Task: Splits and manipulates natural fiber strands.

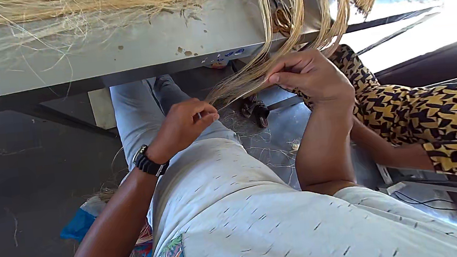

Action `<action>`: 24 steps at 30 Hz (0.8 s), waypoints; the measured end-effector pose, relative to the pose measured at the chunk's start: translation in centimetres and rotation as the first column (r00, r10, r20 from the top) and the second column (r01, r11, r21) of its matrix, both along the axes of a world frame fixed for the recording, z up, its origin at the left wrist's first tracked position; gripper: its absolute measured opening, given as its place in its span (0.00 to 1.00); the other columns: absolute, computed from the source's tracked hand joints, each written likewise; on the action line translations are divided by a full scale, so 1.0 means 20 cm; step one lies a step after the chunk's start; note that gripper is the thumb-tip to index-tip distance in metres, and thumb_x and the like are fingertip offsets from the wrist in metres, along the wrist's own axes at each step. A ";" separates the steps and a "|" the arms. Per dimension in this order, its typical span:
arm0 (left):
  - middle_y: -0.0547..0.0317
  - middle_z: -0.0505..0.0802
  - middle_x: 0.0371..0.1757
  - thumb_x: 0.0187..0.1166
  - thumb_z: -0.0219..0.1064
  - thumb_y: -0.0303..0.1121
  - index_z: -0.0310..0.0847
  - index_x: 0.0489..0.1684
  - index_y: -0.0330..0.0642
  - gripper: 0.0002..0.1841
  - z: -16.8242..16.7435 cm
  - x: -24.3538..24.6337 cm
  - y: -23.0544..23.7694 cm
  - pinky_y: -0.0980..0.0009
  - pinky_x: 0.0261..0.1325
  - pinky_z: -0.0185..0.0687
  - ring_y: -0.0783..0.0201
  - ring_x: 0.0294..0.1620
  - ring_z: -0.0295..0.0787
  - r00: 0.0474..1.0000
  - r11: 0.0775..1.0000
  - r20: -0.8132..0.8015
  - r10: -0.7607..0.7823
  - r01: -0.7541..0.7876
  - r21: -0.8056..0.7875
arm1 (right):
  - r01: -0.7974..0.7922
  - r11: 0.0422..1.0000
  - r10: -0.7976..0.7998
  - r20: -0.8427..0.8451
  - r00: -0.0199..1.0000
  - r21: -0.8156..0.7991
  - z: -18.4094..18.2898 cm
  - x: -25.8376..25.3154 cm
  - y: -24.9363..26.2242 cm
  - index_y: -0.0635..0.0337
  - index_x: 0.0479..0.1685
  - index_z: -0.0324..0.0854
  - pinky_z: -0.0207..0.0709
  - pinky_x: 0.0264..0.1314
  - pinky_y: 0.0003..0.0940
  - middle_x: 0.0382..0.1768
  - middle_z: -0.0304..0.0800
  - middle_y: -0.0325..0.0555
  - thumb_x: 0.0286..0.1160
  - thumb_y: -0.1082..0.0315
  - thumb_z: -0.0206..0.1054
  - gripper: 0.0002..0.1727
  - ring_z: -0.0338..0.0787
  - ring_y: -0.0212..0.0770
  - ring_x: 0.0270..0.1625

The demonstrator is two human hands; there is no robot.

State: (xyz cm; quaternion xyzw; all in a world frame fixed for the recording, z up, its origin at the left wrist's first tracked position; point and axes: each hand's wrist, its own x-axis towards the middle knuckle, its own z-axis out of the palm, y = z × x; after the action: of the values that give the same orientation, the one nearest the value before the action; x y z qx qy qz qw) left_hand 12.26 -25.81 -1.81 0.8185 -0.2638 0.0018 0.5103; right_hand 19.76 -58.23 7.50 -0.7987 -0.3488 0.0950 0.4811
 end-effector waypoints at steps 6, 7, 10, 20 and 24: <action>0.50 0.79 0.83 0.78 0.72 0.53 0.79 0.76 0.44 0.31 0.10 0.03 -0.02 0.48 0.91 0.59 0.50 0.90 0.63 0.985 0.988 0.136 0.103 -0.117 0.099 | -0.074 0.997 0.075 -0.030 0.997 0.015 0.00 0.00 0.10 0.57 0.42 0.90 0.73 0.28 0.15 0.31 0.89 0.28 0.80 0.68 0.67 0.06 0.80 0.18 0.28; 0.53 0.81 0.81 0.77 0.73 0.52 0.73 0.82 0.43 0.35 0.10 0.04 -0.04 0.49 0.88 0.64 0.53 0.87 0.69 0.991 0.991 0.098 0.093 -0.101 0.090 | -0.099 0.995 0.099 -0.031 0.995 0.020 -0.01 0.00 0.12 0.58 0.41 0.90 0.74 0.28 0.15 0.30 0.89 0.28 0.80 0.68 0.67 0.06 0.80 0.18 0.27; 0.57 0.94 0.48 0.82 0.71 0.44 0.77 0.76 0.43 0.26 0.05 0.02 -0.08 0.56 0.56 0.90 0.62 0.49 0.92 0.999 0.997 -0.002 0.046 -0.046 0.057 | -0.149 0.989 0.150 -0.055 0.987 0.015 -0.05 0.02 0.15 0.61 0.42 0.90 0.74 0.28 0.17 0.30 0.89 0.32 0.81 0.70 0.67 0.07 0.79 0.20 0.27; 0.65 0.81 0.18 0.91 0.57 0.37 0.92 0.46 0.41 0.16 -0.06 -0.16 0.11 0.76 0.18 0.71 0.72 0.14 0.72 0.973 0.976 -0.224 -0.047 -0.003 -0.218 | -0.176 0.984 0.161 -0.311 0.937 -0.019 -0.37 0.12 0.17 0.60 0.42 0.91 0.68 0.21 0.16 0.25 0.87 0.31 0.82 0.70 0.66 0.08 0.76 0.20 0.21; 0.64 0.79 0.16 0.92 0.55 0.37 0.91 0.46 0.38 0.17 -0.06 -0.20 0.19 0.78 0.19 0.70 0.73 0.14 0.70 0.943 0.946 -0.329 -0.055 -0.057 -0.319 | -0.182 0.982 0.146 -0.382 0.913 -0.060 -0.45 0.17 0.23 0.60 0.42 0.91 0.66 0.18 0.16 0.25 0.87 0.33 0.84 0.70 0.65 0.09 0.73 0.21 0.18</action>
State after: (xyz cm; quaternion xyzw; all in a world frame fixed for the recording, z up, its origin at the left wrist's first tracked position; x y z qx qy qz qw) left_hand 8.20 -21.94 -3.02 0.7119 -0.1693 -0.0933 0.6751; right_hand 23.16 -53.72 -1.60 -0.7553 -0.3113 0.3023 0.4912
